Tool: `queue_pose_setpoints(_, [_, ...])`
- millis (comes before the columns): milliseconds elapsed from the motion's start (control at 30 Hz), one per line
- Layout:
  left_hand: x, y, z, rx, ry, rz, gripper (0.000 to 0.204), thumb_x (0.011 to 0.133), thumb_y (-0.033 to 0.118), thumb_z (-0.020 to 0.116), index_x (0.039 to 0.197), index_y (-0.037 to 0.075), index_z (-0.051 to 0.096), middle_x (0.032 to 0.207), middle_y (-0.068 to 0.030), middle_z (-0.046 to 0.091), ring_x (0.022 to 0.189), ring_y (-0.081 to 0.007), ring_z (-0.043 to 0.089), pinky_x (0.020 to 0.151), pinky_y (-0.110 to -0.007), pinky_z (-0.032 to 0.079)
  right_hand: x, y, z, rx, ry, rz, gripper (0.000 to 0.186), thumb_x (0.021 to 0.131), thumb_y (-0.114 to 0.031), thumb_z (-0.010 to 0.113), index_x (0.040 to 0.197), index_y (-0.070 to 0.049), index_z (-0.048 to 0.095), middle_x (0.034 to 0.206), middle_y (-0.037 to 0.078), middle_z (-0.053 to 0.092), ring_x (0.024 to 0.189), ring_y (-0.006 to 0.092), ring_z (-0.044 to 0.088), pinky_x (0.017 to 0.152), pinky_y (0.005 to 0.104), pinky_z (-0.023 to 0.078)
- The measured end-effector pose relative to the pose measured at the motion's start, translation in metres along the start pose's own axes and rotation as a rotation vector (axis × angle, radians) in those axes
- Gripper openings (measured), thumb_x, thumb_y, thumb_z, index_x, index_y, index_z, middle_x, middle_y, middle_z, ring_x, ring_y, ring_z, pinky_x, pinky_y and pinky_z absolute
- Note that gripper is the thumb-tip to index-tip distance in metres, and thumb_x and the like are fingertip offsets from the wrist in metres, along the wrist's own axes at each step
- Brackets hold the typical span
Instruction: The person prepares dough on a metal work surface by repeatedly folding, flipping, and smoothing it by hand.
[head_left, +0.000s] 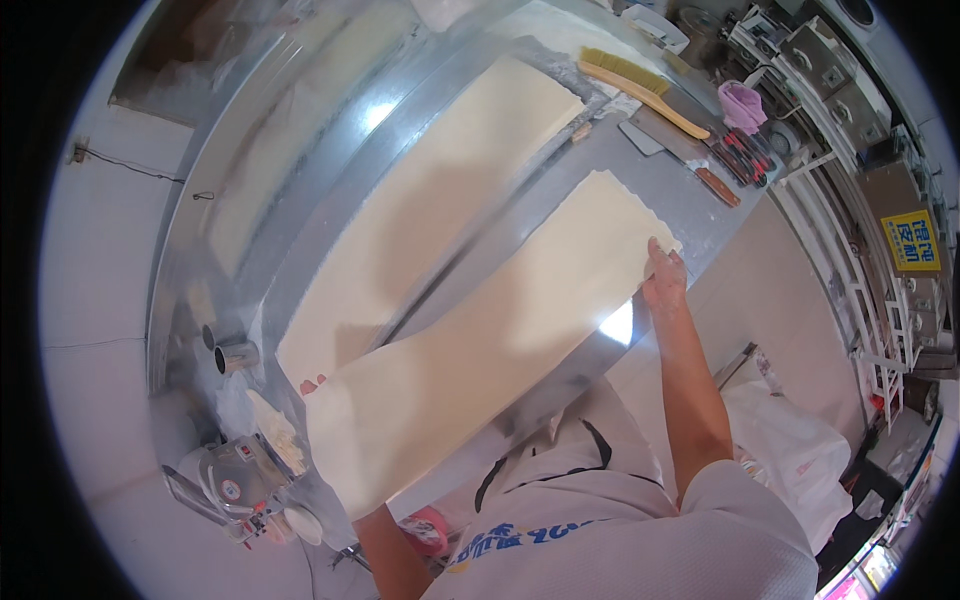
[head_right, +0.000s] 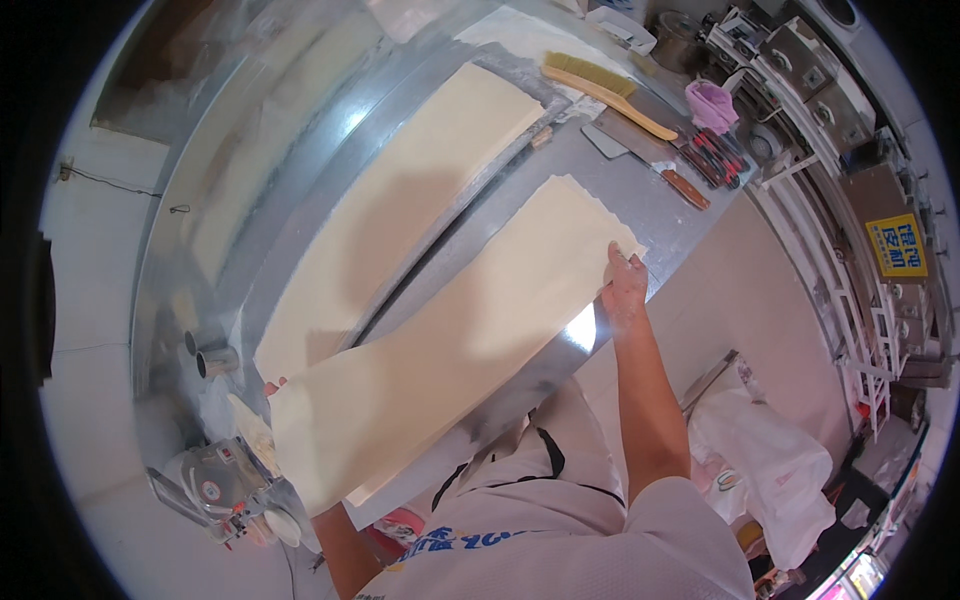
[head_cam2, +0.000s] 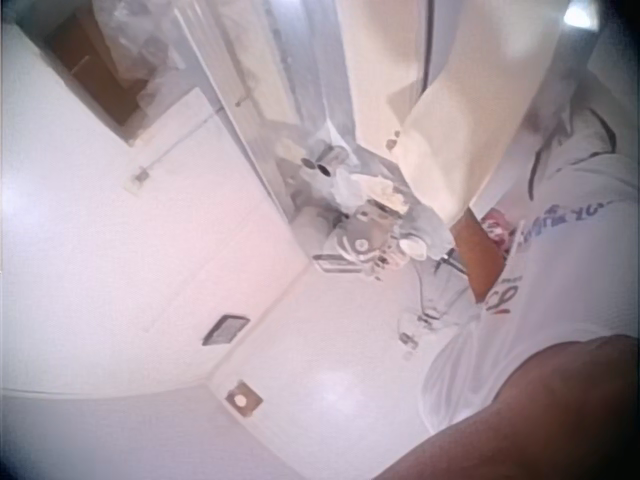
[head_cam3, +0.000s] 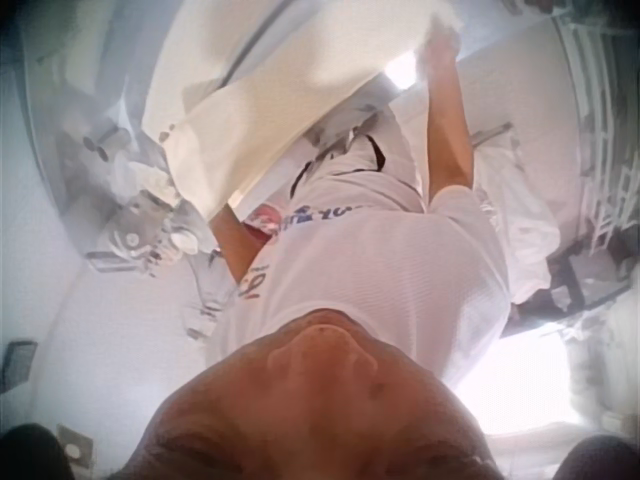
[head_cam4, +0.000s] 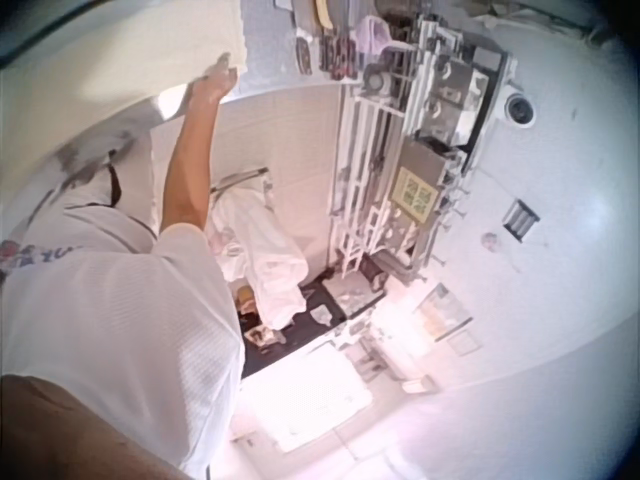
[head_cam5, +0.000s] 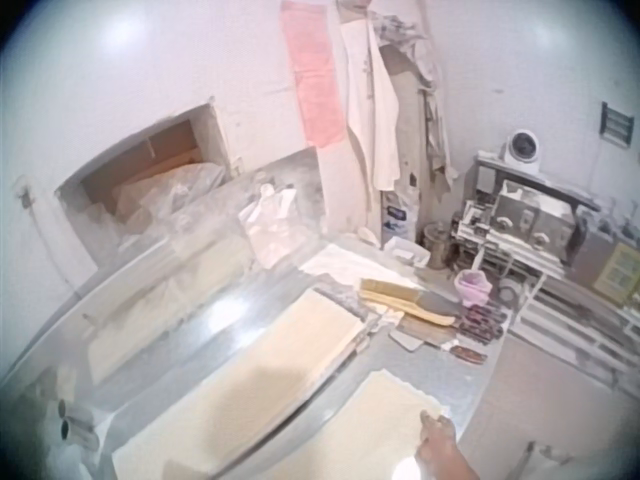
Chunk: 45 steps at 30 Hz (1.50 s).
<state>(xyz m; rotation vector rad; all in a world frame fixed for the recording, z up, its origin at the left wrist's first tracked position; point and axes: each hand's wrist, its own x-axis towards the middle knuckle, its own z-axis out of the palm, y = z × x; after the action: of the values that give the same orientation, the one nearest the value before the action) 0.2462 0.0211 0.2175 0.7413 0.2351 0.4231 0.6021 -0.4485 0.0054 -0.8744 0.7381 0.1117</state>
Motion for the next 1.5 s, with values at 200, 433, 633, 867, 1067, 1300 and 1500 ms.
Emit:
queue_pose_setpoints(200, [-0.015, -0.001, 0.018, 0.162, -0.013, 0.04, 0.066, 0.119, 0.034, 0.032, 0.178, 0.017, 0.008, 0.185, -0.0065, 0.013, 0.169, -0.0238, 0.015, 0.139, -0.048, 0.009, -0.007, -0.007, 0.001, -0.025, -0.056, 0.023, 0.034, 0.106, -0.005, 0.072, 0.136, 0.005, 0.062, 0.135, 0.017, 0.071, 0.122, 0.0324, 0.071, 0.107, 0.0471, 0.061])
queue_pose_setpoints(433, [-0.033, -0.003, 0.029, -0.115, 0.235, 0.043, 0.062, 0.12, 0.036, 0.032, 0.178, 0.018, 0.017, 0.184, -0.0061, 0.018, 0.169, -0.0239, 0.017, 0.139, -0.048, 0.009, 0.01, -0.009, -0.007, -0.104, -0.078, -0.037, 0.025, 0.107, -0.005, 0.07, 0.129, 0.003, 0.065, 0.128, 0.015, 0.073, 0.116, 0.0293, 0.074, 0.103, 0.0433, 0.063])
queue_pose_setpoints(633, [-0.062, 0.003, -0.059, -0.239, 0.007, -0.026, 0.06, 0.12, 0.032, 0.035, 0.177, 0.017, 0.02, 0.182, -0.0076, 0.025, 0.167, -0.0236, 0.024, 0.138, -0.047, 0.014, 0.015, -0.002, -0.01, -0.211, -0.058, -0.048, 0.033, 0.105, -0.004, 0.073, 0.134, 0.005, 0.06, 0.132, 0.016, 0.071, 0.117, 0.0303, 0.073, 0.103, 0.044, 0.063])
queue_pose_setpoints(867, [-0.055, -0.025, -0.038, 0.258, 0.342, 0.003, 0.061, 0.12, 0.034, 0.037, 0.176, 0.014, 0.022, 0.181, -0.009, 0.027, 0.166, -0.0261, 0.027, 0.138, -0.049, 0.016, 0.027, -0.011, -0.005, -0.293, -0.059, -0.031, 0.033, 0.103, -0.003, 0.075, 0.132, 0.005, 0.06, 0.132, 0.016, 0.071, 0.118, 0.0309, 0.073, 0.102, 0.0447, 0.064])
queue_pose_setpoints(1067, [-0.067, -0.028, -0.039, 0.094, 0.473, 0.05, 0.064, 0.117, 0.04, 0.042, 0.171, 0.009, 0.032, 0.175, -0.0114, 0.039, 0.162, -0.026, 0.035, 0.134, -0.045, 0.025, 0.047, -0.011, -0.02, -0.31, -0.121, -0.08, 0.036, 0.101, -0.003, 0.077, 0.133, 0.006, 0.062, 0.131, 0.016, 0.072, 0.116, 0.0305, 0.074, 0.101, 0.0436, 0.064])
queue_pose_setpoints(1300, [-0.064, -0.023, -0.014, -0.081, 0.412, 0.074, 0.04, 0.116, 0.034, 0.049, 0.148, 0.01, 0.045, 0.149, -0.0087, 0.052, 0.145, -0.0258, 0.048, 0.127, -0.045, 0.033, 0.052, -0.019, -0.013, -0.528, -0.091, -0.164, 0.036, 0.1, -0.008, 0.081, 0.129, 0.007, 0.066, 0.124, 0.016, 0.075, 0.11, 0.0276, 0.076, 0.098, 0.0414, 0.064])
queue_pose_setpoints(1500, [-0.101, -0.04, -0.091, 0.064, 0.464, 0.147, 0.056, 0.119, 0.031, 0.042, 0.17, 0.009, 0.035, 0.17, -0.0099, 0.045, 0.156, -0.025, 0.044, 0.132, -0.044, 0.031, 0.066, -0.026, -0.023, -0.608, -0.115, -0.2, 0.032, 0.099, -0.01, 0.083, 0.122, 0.004, 0.066, 0.116, 0.013, 0.074, 0.104, 0.0254, 0.075, 0.09, 0.0408, 0.065])
